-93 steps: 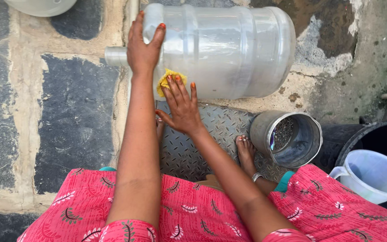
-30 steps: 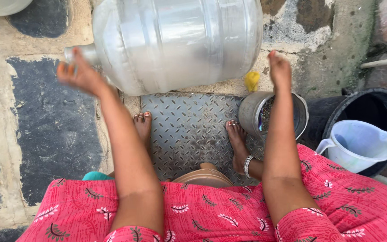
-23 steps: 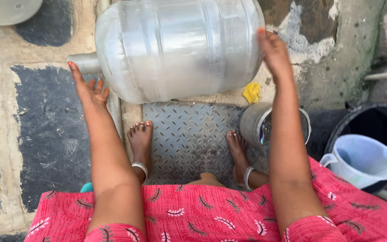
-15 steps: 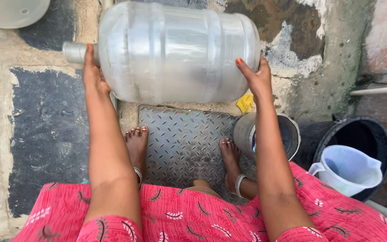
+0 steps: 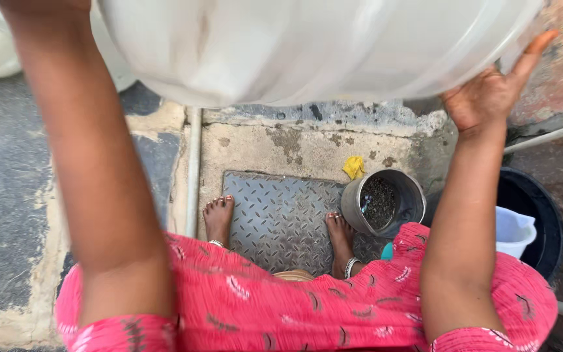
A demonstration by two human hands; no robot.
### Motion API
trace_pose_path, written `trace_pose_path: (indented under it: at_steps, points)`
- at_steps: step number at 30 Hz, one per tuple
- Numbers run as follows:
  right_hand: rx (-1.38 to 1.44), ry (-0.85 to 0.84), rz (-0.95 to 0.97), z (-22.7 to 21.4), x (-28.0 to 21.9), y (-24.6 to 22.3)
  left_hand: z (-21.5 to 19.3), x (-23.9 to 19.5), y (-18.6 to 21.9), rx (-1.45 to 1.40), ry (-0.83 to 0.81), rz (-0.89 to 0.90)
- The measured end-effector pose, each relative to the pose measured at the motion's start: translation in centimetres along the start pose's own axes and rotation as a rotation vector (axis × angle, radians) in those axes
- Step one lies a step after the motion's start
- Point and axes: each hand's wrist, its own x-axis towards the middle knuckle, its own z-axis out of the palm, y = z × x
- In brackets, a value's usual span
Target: The person scrubs the exterior of a large plastic water bottle using a yellow sponge and then shakes the bottle to rinse the interior.
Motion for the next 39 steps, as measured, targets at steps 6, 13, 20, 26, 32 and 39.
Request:
trace_pose_path:
  at_steps: [6, 13, 20, 26, 32, 39]
  points:
    - [-0.511, 0.448, 0.164, -4.3, -1.9, 12.1, 6.1, -3.8, 8.6, -0.013, -0.154, 0.139]
    - [-0.096, 0.428, 0.791, 0.2, -13.8, 28.9, 10.2, -7.3, 8.6, 0.102, -0.055, -0.007]
    - [-0.067, 0.241, 0.416, -1.7, -5.8, 18.8, 4.9, -11.4, 12.9, -0.067, -0.428, 0.275]
    - [-0.167, 0.397, 0.502, -1.7, -7.1, 22.5, 8.9, -12.8, 14.1, -0.036, -0.659, 0.481]
    - [-0.128, 0.390, 0.679, 1.5, -9.3, 28.2, 11.4, -11.7, 10.2, 0.202, -0.219, 0.071]
    - [0.113, 0.090, 0.360, -1.9, -7.6, 16.6, 9.1, -10.6, 22.7, -0.106, -0.710, 0.357]
